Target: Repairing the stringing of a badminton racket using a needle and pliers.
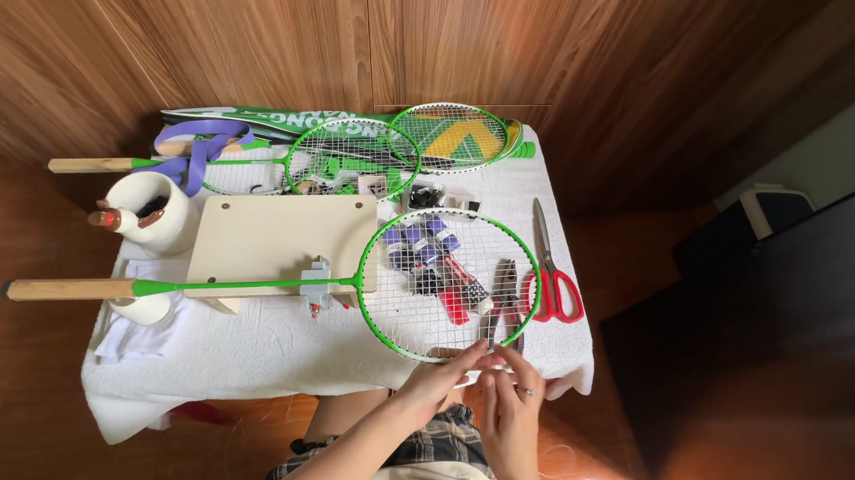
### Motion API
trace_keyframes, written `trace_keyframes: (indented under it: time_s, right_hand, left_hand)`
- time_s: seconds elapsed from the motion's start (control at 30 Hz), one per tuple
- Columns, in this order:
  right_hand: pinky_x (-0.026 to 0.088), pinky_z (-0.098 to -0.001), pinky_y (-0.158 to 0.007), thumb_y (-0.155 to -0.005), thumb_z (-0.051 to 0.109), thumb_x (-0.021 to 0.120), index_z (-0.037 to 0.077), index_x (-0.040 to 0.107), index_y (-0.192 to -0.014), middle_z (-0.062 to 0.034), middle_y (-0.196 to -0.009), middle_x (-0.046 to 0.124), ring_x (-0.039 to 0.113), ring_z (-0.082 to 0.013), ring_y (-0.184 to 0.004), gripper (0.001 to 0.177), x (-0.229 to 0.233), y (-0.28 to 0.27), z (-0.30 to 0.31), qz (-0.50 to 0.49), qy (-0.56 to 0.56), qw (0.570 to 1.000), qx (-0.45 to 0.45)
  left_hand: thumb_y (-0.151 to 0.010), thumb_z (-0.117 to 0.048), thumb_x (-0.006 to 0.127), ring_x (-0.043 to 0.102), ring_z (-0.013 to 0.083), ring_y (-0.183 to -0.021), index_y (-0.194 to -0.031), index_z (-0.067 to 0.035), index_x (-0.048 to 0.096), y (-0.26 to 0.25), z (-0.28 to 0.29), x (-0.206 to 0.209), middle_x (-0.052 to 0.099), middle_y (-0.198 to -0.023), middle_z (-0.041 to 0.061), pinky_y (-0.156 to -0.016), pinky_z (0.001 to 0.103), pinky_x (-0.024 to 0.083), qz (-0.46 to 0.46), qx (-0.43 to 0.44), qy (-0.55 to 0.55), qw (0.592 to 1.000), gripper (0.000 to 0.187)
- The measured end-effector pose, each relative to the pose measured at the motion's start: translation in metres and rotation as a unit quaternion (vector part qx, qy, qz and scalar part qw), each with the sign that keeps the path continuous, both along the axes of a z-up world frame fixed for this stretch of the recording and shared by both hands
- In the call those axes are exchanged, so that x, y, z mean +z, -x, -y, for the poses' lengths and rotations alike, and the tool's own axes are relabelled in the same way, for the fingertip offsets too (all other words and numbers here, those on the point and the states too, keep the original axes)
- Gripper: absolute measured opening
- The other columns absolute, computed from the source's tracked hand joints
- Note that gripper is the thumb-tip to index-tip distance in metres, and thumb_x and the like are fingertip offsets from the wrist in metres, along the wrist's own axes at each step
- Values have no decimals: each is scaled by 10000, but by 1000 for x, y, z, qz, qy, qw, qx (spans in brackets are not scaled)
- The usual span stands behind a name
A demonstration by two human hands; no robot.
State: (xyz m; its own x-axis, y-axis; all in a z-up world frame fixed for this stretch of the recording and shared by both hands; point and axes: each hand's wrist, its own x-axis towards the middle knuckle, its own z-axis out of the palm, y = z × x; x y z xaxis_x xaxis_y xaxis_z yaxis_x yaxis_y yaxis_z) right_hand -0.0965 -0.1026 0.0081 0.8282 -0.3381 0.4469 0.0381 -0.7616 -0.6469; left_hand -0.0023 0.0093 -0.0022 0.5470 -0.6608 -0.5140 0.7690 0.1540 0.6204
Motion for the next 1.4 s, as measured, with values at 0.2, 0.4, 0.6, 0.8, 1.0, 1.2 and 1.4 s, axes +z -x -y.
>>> trace_keyframes:
  time_s: [0.2, 0.4, 0.6, 0.8, 1.0, 1.2, 1.4]
  right_hand:
    - [472, -331, -958, -1060, 190, 482, 68, 545, -880, -78, -1212, 650, 585, -163, -1187, 227, -39, -8, -20, 194, -724, 658, 66]
    - [431, -285, -817, -1119, 272, 490, 79, 533, -965, -24, -1007, 564, 511, -125, -915, 250, -68, 2, -32, 223, -829, 508, 72]
    - [440, -331, -816, -1106, 289, 472, 94, 493, -892, -36, -980, 551, 538, -156, -990, 290, -28, -4, -25, 211, -769, 594, 106]
    - [439, -448, -1109, -1099, 271, 455, 61, 517, -892, -46, -914, 536, 592, -185, -985, 302, -42, -7, 11, 117, -671, 729, 65]
    - [481, -479, -1084, -1107, 276, 438, 34, 523, -899, -29, -893, 514, 603, -187, -954, 330, -42, -12, 20, 84, -652, 749, 79]
    - [503, -472, -1070, -1103, 292, 437, 36, 537, -908, -26, -903, 526, 625, -184, -977, 337, -31, -12, 14, 87, -654, 749, 64]
    - [504, -463, -1047, -1101, 295, 434, 48, 532, -906, -34, -930, 573, 638, -189, -983, 330, -34, -12, 18, 77, -668, 737, 62]
  left_hand:
    - [-899, -434, 746, 725, 128, -1004, -1153, -23, 762, 4, 10, -24, 782, -1122, 75, -780, 271, 582, 14, 57, 13, 998, 483]
    - [-873, -389, 748, 682, 205, -915, -1039, -13, 779, 11, 9, 18, 782, -1107, 134, -840, 390, 629, -25, 75, -32, 996, 412]
    - [-906, -483, 715, 749, 127, -1083, -1086, 49, 719, 7, 9, -1, 808, -1192, 97, -957, 356, 573, -3, 46, -45, 998, 561]
    - [-936, -488, 713, 644, 55, -1065, -1304, -96, 731, 3, 1, -27, 742, -1217, -2, -868, 287, 472, 20, -22, -61, 998, 538]
    - [-974, -497, 668, 678, 167, -805, -1185, -94, 813, 2, -64, 30, 788, -955, 88, -747, 320, 539, 493, -395, -198, 749, 477]
    - [-805, -504, 785, 507, 251, -1395, -1358, -174, 594, -54, -57, 81, 594, -1429, 61, -1117, 502, 396, 835, -169, -223, 473, 672]
    - [-858, -595, 657, 343, 241, -1492, -1415, -300, 595, -77, -49, 66, 416, -1604, 36, -1155, 614, 199, 848, -252, -205, 419, 633]
